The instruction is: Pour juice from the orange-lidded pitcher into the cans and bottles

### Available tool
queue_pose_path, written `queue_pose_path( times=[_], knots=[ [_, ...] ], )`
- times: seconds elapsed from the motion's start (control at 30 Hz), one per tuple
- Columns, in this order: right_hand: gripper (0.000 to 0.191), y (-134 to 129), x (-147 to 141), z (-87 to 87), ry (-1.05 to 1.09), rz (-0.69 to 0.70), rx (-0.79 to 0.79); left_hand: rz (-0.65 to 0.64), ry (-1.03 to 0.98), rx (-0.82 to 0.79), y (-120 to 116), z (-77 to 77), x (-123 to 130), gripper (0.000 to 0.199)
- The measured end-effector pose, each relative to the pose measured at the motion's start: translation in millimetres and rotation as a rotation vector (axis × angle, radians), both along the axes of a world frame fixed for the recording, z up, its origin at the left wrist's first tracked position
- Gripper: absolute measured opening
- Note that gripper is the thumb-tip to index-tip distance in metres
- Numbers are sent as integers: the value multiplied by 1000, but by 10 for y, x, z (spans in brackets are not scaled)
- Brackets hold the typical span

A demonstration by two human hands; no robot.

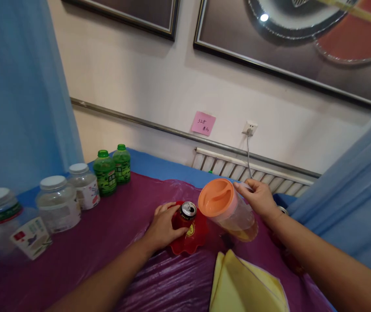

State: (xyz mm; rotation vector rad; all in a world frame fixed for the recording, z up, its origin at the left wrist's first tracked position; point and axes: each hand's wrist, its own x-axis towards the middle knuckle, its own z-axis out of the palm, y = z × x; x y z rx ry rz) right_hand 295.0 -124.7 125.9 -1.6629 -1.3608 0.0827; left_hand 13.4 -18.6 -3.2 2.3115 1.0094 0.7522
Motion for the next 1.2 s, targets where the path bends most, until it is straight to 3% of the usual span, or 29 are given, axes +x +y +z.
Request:
queue_pose_path(
  times=[1.2],
  knots=[
    [60, 94, 15, -35, -142, 19, -34, -34, 2, -10, 8, -52, -12, 69]
  ],
)
